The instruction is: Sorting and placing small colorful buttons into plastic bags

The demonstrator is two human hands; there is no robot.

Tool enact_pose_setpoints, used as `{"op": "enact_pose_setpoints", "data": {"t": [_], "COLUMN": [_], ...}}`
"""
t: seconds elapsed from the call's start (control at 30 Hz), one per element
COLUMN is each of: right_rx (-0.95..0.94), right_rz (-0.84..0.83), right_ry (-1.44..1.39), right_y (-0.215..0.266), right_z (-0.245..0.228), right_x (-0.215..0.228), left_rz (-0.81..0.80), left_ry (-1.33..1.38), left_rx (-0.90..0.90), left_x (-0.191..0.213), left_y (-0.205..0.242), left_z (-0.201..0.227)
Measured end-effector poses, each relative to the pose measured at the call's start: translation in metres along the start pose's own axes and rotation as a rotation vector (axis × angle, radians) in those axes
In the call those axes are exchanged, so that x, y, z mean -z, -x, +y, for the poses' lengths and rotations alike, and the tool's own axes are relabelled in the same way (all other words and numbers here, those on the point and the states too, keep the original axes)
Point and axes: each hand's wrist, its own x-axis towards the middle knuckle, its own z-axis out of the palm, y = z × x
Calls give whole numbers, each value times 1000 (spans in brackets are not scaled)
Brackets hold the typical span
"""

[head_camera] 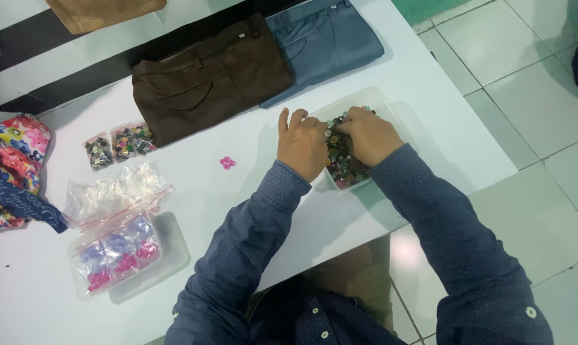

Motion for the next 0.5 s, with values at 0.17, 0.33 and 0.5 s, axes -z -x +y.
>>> {"op": "enact_pose_setpoints", "data": {"t": [0.17,0.33,0.5], "right_rx": [-102,-173,-236], "right_rz": [-54,-56,63], "right_ry": [89,116,-104], "right_y": [-3,1,-2], "right_z": [13,16,-26], "right_x": [-2,-1,29], "left_rz": [4,32,61], "left_ry": [34,76,174], "left_rx": [6,-3,54], "left_x": [1,8,3], "left_y": [1,1,1], "left_z": [-6,-3,-15]}}
